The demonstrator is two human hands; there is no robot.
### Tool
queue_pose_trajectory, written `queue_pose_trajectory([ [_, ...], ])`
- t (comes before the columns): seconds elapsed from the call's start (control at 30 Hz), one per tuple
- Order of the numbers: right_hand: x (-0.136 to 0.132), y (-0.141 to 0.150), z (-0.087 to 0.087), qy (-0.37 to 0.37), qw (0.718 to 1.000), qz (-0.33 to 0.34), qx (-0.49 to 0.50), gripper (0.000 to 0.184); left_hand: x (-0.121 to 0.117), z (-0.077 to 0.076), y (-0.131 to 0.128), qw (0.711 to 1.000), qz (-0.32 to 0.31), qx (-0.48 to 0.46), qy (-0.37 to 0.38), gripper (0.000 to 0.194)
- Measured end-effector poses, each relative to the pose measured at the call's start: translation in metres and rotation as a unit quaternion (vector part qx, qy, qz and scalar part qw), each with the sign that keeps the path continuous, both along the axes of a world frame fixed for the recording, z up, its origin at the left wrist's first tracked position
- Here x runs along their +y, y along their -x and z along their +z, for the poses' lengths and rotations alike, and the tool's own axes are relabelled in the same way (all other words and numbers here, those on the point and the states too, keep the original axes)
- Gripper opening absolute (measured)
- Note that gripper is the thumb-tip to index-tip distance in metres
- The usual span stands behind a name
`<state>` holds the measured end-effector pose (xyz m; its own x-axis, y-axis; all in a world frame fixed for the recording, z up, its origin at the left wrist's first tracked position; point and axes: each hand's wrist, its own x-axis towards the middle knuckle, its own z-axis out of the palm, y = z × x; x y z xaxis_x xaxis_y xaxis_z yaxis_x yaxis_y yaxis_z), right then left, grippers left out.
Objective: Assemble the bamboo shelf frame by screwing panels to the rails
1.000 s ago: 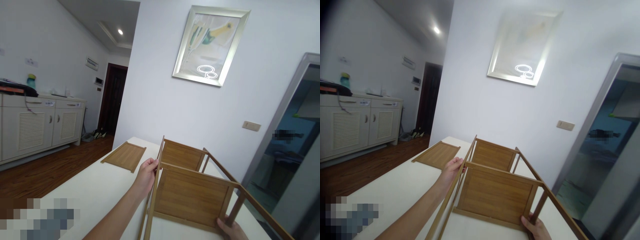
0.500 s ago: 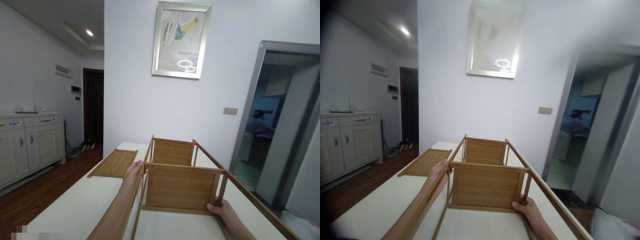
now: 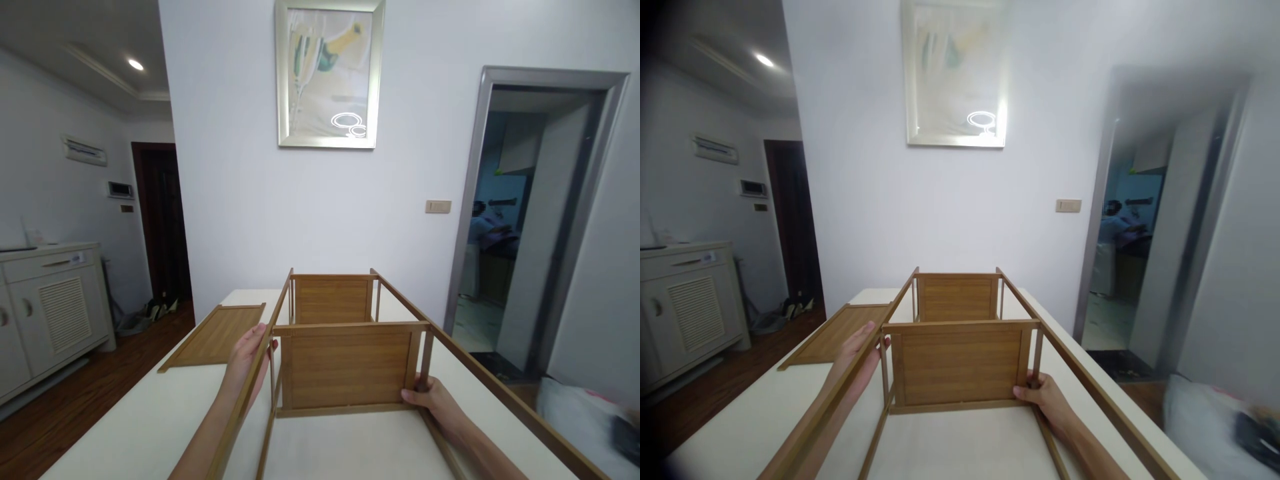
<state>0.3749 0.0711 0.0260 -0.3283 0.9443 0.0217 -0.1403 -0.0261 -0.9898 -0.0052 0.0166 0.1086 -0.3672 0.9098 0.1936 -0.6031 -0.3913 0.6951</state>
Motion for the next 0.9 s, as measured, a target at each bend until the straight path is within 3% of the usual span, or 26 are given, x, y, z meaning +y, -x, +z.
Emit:
queue_pose_trajectory([
  [0.23, -0.003, 0.002, 0.005, 0.006, 1.0, -0.012, 0.013, 0.034, -0.005, 0.005, 0.004, 0.999, 0.017, 0.027, 0.03, 0.03],
  [0.57, -0.005, 0.003, 0.007, 0.009, 1.0, -0.007, 0.017, 0.035, 0.006, -0.012, 0.024, 0.997, 0.033, 0.063, 0.021, 0.033],
  [0.9, -0.007, 0.004, 0.009, 0.002, 1.0, -0.01, 0.008, 0.037, 0.001, -0.003, 0.02, 0.997, 0.028, 0.057, 0.038, 0.026],
])
